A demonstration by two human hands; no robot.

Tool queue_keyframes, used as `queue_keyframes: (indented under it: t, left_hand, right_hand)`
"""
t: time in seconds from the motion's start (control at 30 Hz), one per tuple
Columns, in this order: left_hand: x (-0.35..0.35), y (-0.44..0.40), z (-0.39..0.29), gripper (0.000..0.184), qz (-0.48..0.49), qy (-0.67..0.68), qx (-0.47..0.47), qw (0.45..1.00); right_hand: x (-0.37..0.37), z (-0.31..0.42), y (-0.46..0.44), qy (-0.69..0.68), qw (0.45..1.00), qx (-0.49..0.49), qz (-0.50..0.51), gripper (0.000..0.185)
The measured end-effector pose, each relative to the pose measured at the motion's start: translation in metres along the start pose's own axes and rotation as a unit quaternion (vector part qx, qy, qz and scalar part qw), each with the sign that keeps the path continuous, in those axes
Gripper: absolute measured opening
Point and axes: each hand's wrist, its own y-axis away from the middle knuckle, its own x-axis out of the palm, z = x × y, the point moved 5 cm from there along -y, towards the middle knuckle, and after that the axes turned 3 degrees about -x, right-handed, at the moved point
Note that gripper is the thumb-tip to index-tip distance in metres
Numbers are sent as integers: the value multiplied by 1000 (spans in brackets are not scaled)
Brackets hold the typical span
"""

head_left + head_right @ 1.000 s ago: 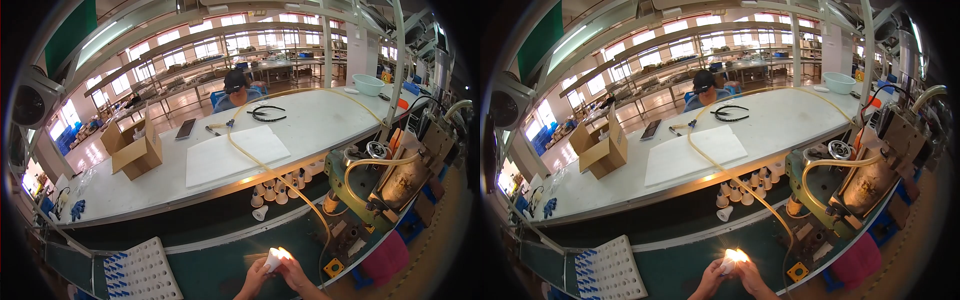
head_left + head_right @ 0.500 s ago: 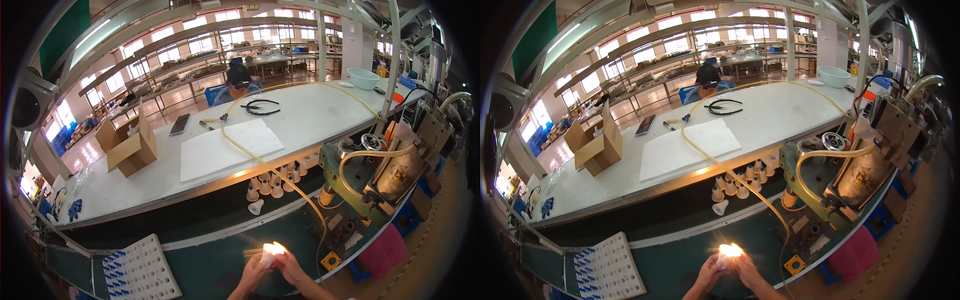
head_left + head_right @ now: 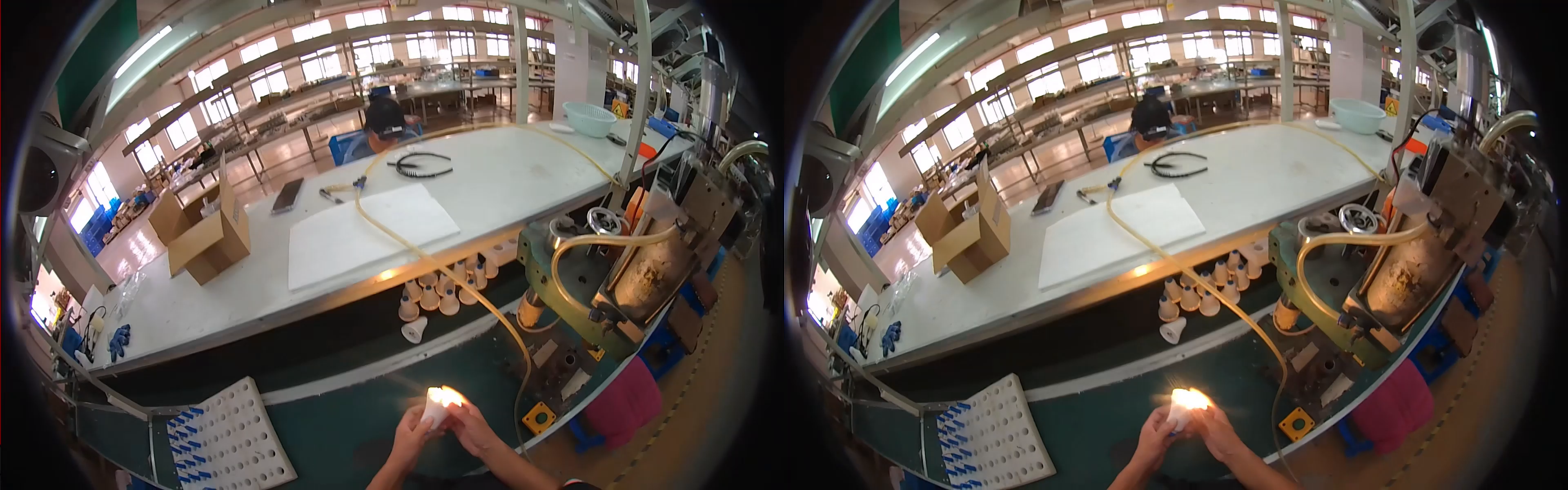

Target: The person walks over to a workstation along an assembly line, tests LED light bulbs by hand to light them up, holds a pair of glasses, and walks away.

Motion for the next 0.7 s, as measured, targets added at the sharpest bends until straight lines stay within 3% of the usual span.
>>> queue_keyframes:
  t: [0.1, 0.2, 0.27, 0.37, 0.47, 0.7]
  left_hand:
    - [10, -6, -20, 43, 11, -59, 20, 998]
    - [18, -3, -25, 44, 38, -29, 5, 999]
    - [23, -1, -32, 47, 58, 26, 42, 997]
    - [27, 7, -34, 48, 10, 17, 63, 998]
    - [28, 12, -33, 47, -25, -3, 100, 995]
    - [39, 25, -39, 49, 10, -26, 112, 993]
  right_hand:
    - [-2, 6, -8, -22, 999, -14, 27, 44]
    - [12, 23, -8, -5, 999, -11, 34, 46]
    - [22, 33, -9, -16, 999, -29, 29, 50]
    - [28, 32, -7, 16, 1000, -27, -3, 52]
    - [33, 21, 0, 83, 994, -62, 34, 49]
    - [34, 23, 6, 72, 996, -29, 41, 43]
